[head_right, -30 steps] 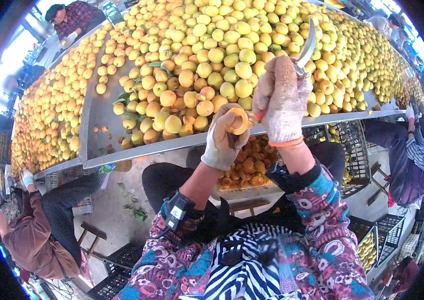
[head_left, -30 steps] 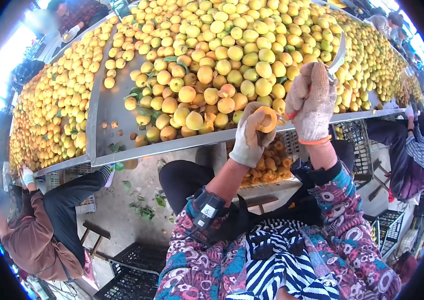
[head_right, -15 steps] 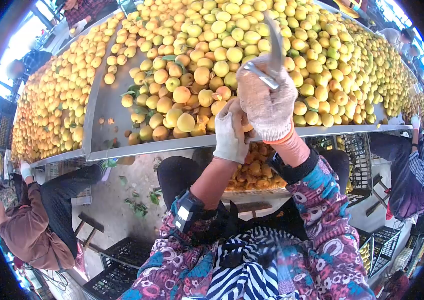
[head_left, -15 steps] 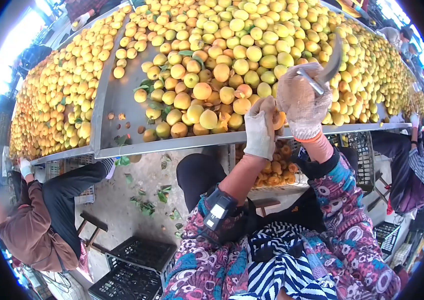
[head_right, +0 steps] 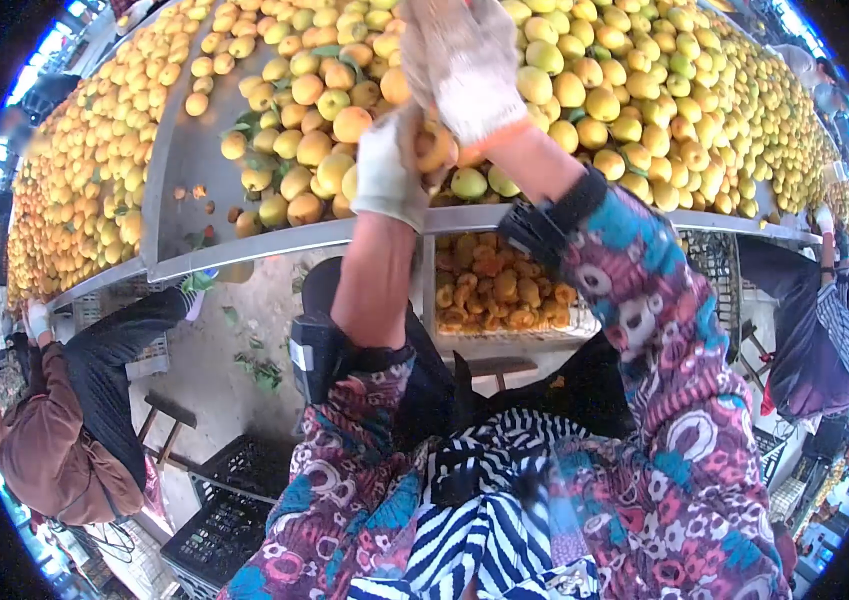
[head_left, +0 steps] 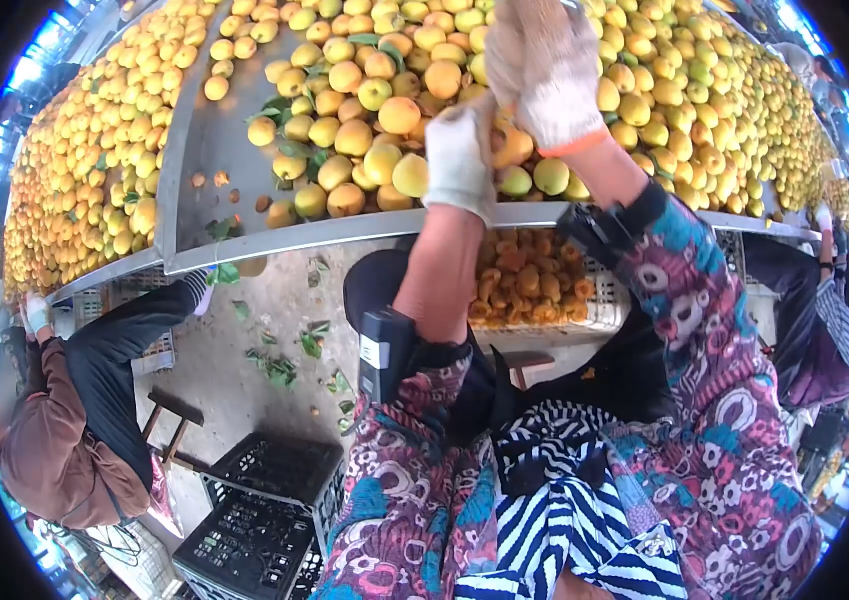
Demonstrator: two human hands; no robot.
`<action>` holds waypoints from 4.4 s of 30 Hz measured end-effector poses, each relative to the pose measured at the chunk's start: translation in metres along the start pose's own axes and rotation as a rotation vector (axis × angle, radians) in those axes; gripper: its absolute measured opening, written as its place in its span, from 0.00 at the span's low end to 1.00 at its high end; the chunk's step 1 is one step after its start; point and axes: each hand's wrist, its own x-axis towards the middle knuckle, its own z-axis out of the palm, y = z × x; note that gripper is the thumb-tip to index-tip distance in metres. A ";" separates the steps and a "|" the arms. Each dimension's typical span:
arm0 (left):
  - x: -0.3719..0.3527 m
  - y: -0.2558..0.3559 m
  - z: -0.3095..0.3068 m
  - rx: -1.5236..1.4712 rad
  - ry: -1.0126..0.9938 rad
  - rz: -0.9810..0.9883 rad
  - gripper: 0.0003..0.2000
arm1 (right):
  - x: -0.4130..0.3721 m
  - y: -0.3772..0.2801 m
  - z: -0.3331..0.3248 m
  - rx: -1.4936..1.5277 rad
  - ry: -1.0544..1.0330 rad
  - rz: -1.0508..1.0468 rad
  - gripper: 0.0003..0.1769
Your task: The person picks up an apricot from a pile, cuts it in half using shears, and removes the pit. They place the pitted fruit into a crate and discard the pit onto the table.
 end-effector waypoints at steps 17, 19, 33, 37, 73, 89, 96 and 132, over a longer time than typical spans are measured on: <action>0.023 0.011 -0.037 0.204 0.024 0.159 0.17 | 0.037 0.046 0.004 0.201 0.456 0.321 0.17; 0.022 0.014 -0.031 -0.004 0.074 0.099 0.15 | 0.036 0.046 0.007 0.233 0.481 0.333 0.17; 0.060 0.026 -0.072 0.100 0.540 0.642 0.14 | 0.096 0.043 0.026 0.150 0.837 0.181 0.15; 0.068 0.033 -0.112 0.311 0.633 0.982 0.13 | 0.060 0.000 0.003 0.049 0.540 0.287 0.14; 0.039 0.010 -0.059 1.401 0.120 0.551 0.29 | -0.171 -0.167 -0.031 -0.409 0.341 0.649 0.17; -0.127 0.028 0.043 0.252 -0.580 0.540 0.24 | -0.204 -0.162 0.035 -1.060 -0.008 0.112 0.13; -0.152 0.026 0.069 0.247 -0.573 0.460 0.24 | -0.219 -0.181 0.032 -1.193 -0.015 -0.012 0.12; -0.170 0.064 0.085 0.967 -0.702 0.926 0.25 | -0.230 -0.224 0.022 -1.315 -0.115 0.067 0.09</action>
